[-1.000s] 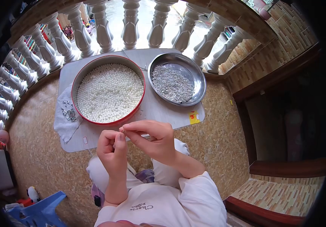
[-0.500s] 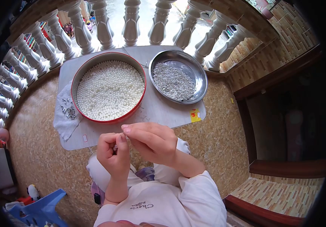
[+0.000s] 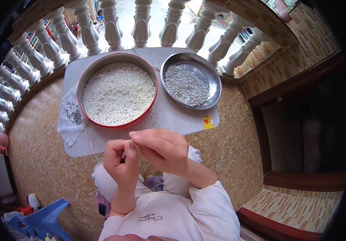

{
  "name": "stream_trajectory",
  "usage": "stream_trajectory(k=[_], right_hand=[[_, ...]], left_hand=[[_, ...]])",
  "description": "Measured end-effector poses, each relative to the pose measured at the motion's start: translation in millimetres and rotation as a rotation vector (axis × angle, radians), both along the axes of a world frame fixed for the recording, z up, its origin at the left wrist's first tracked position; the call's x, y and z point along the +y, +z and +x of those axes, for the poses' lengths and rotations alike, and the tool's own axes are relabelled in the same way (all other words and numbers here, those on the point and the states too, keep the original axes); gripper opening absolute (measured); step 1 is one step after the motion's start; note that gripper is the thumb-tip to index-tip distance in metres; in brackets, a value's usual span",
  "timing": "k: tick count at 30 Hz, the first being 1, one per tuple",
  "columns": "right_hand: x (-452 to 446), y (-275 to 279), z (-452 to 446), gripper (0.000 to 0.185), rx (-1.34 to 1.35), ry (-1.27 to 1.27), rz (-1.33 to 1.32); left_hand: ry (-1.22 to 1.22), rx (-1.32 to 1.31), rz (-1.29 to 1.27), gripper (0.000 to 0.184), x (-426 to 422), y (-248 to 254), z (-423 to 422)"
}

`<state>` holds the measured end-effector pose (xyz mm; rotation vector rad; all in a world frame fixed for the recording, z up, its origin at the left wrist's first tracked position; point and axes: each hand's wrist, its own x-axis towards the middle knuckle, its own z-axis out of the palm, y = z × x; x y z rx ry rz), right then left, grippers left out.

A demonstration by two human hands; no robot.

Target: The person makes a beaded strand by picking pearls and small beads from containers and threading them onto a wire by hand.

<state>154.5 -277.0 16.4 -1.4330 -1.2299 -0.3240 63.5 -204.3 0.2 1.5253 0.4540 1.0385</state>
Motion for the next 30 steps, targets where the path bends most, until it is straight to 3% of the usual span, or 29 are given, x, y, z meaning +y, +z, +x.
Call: stream_trajectory(k=[14, 19, 24, 28, 30], right_hand=[[-1, -1, 2, 0.028, 0.003, 0.0, 0.008], [1, -2, 5, 0.025, -0.131, -0.015, 0.003], [2, -3, 15, 0.024, -0.192, 0.055, 0.023], [8, 2, 27, 0.018, 0.192, 0.205, -0.088], [7, 1, 32, 0.017, 0.194, 0.241, -0.092]], left_hand=[[0.004, 0.002, 0.016, 0.009, -1, 1, 1], [-0.011, 0.05, 0.004, 0.01, -2, 5, 2], [-0.195, -0.117, -0.212, 0.016, 2, -3, 7], [-0.331, -0.119, -0.339, 0.02, 4, -4, 10], [-0.35, -0.14, -0.377, 0.02, 4, -4, 12]])
